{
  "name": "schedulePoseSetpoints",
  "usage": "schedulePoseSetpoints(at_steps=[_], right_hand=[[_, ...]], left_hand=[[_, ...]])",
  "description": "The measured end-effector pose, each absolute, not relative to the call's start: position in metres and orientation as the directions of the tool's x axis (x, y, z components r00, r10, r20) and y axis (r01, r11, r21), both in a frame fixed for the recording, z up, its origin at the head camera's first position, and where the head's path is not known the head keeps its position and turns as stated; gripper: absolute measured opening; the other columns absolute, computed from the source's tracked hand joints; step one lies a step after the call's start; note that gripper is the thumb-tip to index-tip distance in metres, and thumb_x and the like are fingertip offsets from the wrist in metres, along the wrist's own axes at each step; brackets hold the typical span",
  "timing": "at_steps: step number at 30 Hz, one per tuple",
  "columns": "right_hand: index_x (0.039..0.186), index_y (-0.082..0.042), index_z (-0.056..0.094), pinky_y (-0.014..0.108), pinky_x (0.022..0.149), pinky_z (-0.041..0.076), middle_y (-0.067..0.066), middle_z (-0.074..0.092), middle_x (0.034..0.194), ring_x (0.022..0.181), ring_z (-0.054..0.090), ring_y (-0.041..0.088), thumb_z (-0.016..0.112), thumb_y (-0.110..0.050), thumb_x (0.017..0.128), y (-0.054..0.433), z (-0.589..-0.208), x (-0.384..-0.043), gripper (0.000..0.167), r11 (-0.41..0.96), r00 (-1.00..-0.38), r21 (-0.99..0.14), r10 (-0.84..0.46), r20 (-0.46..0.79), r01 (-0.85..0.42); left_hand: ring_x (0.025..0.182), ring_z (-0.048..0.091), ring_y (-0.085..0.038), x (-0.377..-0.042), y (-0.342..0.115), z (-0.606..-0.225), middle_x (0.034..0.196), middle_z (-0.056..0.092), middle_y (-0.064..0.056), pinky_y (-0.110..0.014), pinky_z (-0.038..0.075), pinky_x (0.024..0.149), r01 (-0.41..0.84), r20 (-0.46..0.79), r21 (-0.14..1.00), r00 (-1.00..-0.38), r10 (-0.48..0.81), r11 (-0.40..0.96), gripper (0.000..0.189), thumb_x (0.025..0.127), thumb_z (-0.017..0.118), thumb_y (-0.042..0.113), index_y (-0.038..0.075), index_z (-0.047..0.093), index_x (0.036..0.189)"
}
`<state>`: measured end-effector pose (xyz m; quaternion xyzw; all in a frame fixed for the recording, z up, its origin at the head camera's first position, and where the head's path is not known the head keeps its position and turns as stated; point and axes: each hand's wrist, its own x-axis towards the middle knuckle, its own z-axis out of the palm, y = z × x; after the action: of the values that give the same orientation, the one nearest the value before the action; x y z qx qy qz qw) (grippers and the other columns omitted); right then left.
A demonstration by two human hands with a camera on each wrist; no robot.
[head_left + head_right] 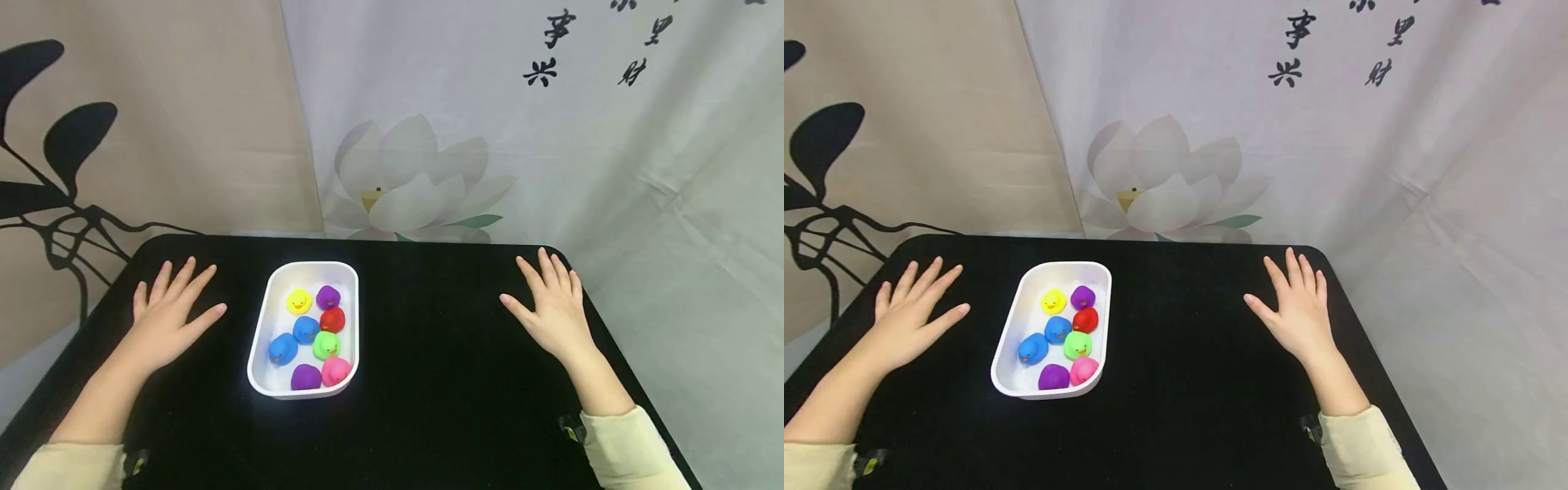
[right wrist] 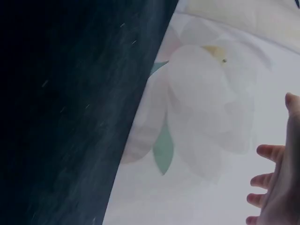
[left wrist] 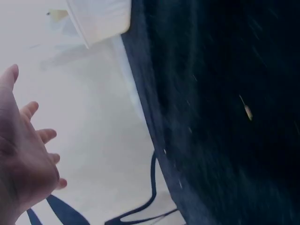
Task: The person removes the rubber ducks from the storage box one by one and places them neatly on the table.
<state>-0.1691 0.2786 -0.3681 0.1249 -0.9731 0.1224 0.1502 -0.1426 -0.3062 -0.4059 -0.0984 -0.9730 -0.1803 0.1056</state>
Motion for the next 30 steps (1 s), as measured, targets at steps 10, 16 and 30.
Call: schedulePoseSetpoints(at_steps=[10, 16, 30], right_hand=[[0.143, -0.011, 0.043, 0.054, 0.112, 0.005, 0.014, 0.025, 0.154, 0.142, 0.017, 0.032, 0.052, -0.057, 0.091, 0.234, -0.356, -0.16, 0.07, 0.832, -0.792, -0.25, -0.314, 0.524, -0.495], [0.139, -0.01, 0.048, 0.055, 0.111, 0.013, 0.013, 0.032, 0.151, 0.138, 0.026, 0.033, 0.045, -0.064, 0.092, 0.202, -0.353, -0.155, 0.072, 0.732, -0.717, -0.289, -0.372, 0.589, -0.617], [0.136, -0.015, 0.052, 0.055, 0.106, 0.025, 0.004, 0.039, 0.147, 0.135, 0.032, 0.027, 0.049, -0.065, 0.089, 0.139, -0.365, -0.151, 0.069, 0.542, -0.691, -0.436, -0.484, 0.537, -0.719]], left_hand=[[0.143, -0.004, -0.038, -0.149, -0.277, -0.399, 0.158, 0.011, -0.017, -0.063, -0.011, 0.105, 0.31, 0.326, 0.513, -0.933, 0.153, 0.8, 0.073, 0.093, 0.06, 0.036, 0.014, 0.024, 0.152], [0.144, 0.002, -0.038, -0.15, -0.264, -0.401, 0.157, 0.015, -0.015, -0.071, -0.002, 0.102, 0.273, 0.291, 0.637, -0.951, 0.103, 0.721, 0.071, 0.095, 0.057, 0.035, 0.016, 0.023, 0.153], [0.14, 0.02, -0.041, -0.157, -0.255, -0.425, 0.155, 0.024, -0.015, -0.069, 0.021, 0.102, 0.205, 0.186, 0.795, -0.978, 0.092, 0.571, 0.07, 0.095, 0.058, 0.031, 0.017, 0.022, 0.153]])
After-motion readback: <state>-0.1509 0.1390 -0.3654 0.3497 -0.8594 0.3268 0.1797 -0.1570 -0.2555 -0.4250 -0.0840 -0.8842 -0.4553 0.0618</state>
